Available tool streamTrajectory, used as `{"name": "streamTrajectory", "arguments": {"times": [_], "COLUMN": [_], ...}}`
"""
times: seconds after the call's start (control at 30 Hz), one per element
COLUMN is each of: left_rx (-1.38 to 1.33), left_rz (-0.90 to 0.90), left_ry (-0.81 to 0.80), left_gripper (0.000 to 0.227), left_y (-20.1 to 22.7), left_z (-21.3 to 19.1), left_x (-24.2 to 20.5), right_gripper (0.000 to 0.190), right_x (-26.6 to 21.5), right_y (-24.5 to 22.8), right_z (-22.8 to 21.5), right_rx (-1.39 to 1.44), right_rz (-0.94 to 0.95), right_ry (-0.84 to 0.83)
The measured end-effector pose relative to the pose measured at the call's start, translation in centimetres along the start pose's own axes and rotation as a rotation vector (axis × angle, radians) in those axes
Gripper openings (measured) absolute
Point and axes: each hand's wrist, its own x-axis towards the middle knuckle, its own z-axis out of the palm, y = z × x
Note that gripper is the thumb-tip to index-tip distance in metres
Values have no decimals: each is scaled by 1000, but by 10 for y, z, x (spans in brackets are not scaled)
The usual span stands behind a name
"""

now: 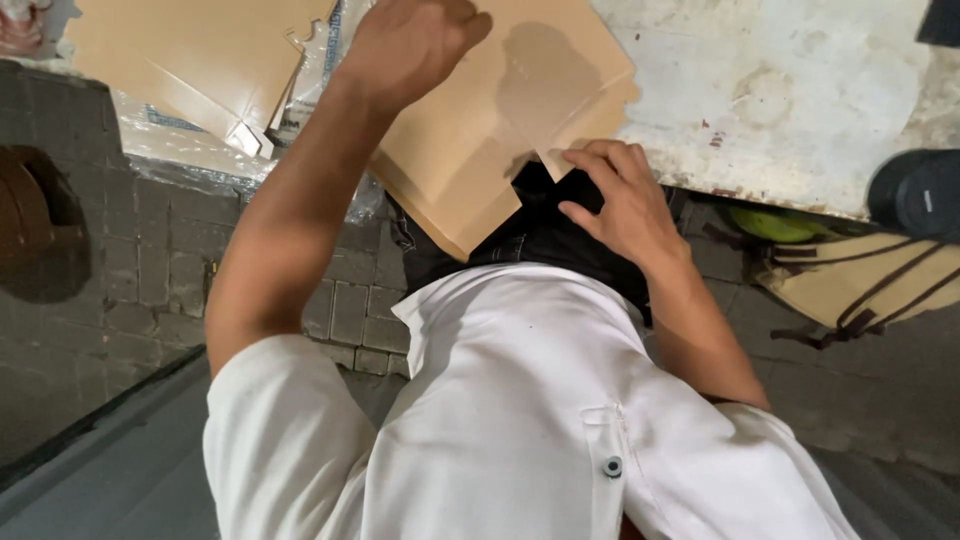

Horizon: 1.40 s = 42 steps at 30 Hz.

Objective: The person folds flat cardboard pieces into rectangular boxes by hand. They fold the side flaps, tuck the tabs into slots, and secure the structure, repeating the process for multiple units.

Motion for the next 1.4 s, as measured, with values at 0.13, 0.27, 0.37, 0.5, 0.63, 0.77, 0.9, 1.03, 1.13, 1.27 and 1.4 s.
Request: {"name": "streamTrajectory", "arguments": {"times": [0.13,0.27,0.37,0.5,0.63,0.77,0.9,1.03,1.13,1.27,1.4], "left_rx": [164,-272,-8,60,-63,-218,-301,-165,-190,-292,-270], "left_rz": [59,-209,-334,-350,-323,-214,-128,-207,-295,-337,-201], "left_ry": [213,94,69,227,268,287,332,338,371,370,330], "left_gripper": [15,72,93,33,31,41,38,31,30,28,19], "left_y": [46,140,170,150,130,136,144,137,134,129,143], "left_z": [13,-3,5,15,26,-6,11,18,33,38,44], "left_x": [14,-9,-27,-41,-57,-50,-41,-29,-21,-9,-11], "right_gripper": [72,84,71,58,37,22,19,16,21,23,38], "right_x": [1,14,26,29,14,9,8,12,22,33,41], "right_y": [3,17,28,32,37,16,29,32,26,21,23], "right_z": [-1,-12,-16,-8,13,16,18,20,14,8,4], "right_rx": [-236,-463,-481,-448,-446,-276,-124,-71,-31,-32,-143], "right_rz": [-22,49,-62,-135,-159,-90,-8,81,16,109,131], "right_ry": [43,-116,-113,-111,91,178,206,187,234,223,202]}}
